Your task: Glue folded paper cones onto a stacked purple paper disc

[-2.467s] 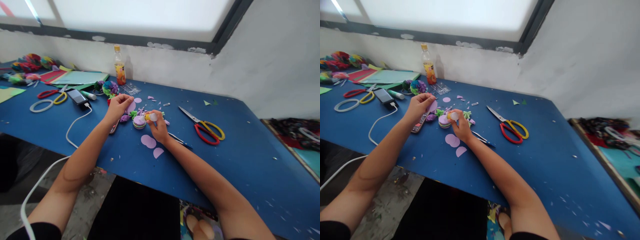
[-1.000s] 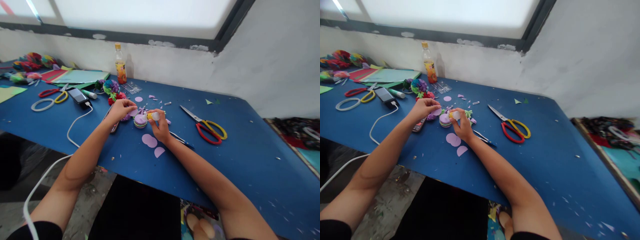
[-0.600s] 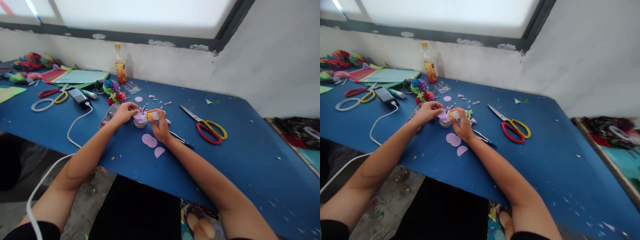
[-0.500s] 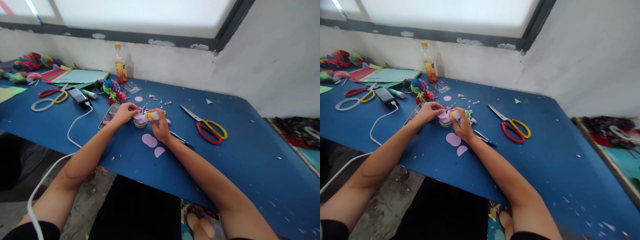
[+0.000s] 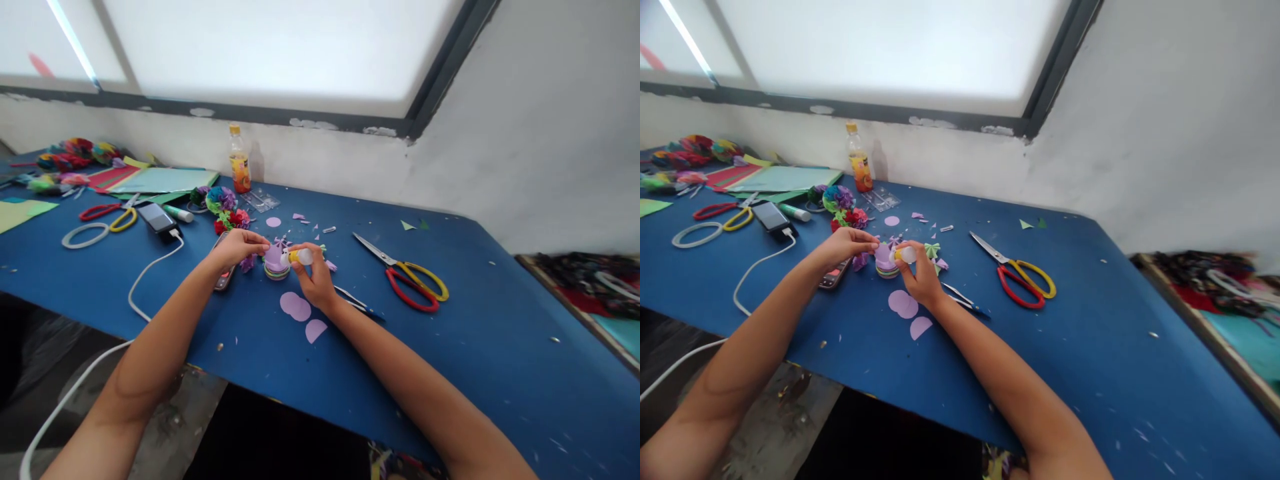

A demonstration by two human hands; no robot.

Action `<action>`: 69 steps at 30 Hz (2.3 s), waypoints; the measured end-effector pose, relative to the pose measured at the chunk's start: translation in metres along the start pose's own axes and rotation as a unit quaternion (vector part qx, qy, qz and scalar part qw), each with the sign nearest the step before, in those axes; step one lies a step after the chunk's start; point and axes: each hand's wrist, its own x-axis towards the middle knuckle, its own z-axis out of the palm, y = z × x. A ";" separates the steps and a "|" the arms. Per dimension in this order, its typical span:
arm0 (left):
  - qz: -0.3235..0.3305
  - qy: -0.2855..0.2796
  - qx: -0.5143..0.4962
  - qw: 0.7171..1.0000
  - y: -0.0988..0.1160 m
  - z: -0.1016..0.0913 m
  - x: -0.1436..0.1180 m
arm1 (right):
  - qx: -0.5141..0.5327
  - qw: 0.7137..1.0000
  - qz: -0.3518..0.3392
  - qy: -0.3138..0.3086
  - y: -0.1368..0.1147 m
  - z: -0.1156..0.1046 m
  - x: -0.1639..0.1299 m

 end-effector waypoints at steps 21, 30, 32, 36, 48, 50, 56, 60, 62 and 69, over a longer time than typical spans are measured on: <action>0.015 0.017 0.143 0.989 -0.002 0.014 -0.001 | 0.002 1.000 0.009 0.002 -0.002 0.002 0.000; 0.071 0.025 0.228 0.971 -0.008 0.016 0.001 | -0.005 1.000 0.004 0.003 -0.001 0.002 0.001; 0.084 0.024 0.252 0.964 -0.009 0.017 0.001 | -0.003 1.000 0.004 0.002 -0.001 0.002 0.000; 0.121 0.021 0.315 0.941 -0.009 0.017 0.000 | -0.001 1.000 0.003 0.001 0.000 0.002 0.000; 0.179 -0.014 0.410 0.894 -0.009 0.020 0.001 | 0.032 0.995 0.029 0.085 0.005 0.005 -0.002; 0.185 -0.018 0.415 0.891 -0.009 0.020 0.000 | 0.048 0.993 0.034 0.102 0.007 0.006 -0.002; 0.194 -0.024 0.427 0.883 -0.008 0.022 -0.004 | 0.058 0.985 0.041 0.155 0.008 0.006 0.001; 0.195 -0.026 0.431 0.881 -0.007 0.022 -0.003 | 0.024 0.981 0.052 0.185 0.006 0.006 0.003; 0.199 -0.030 0.424 0.883 -0.007 0.022 -0.003 | 0.019 0.981 0.051 0.188 0.005 0.006 0.004; 0.208 -0.034 0.411 0.887 -0.007 0.025 -0.004 | 0.033 0.984 0.048 0.169 0.007 0.007 0.003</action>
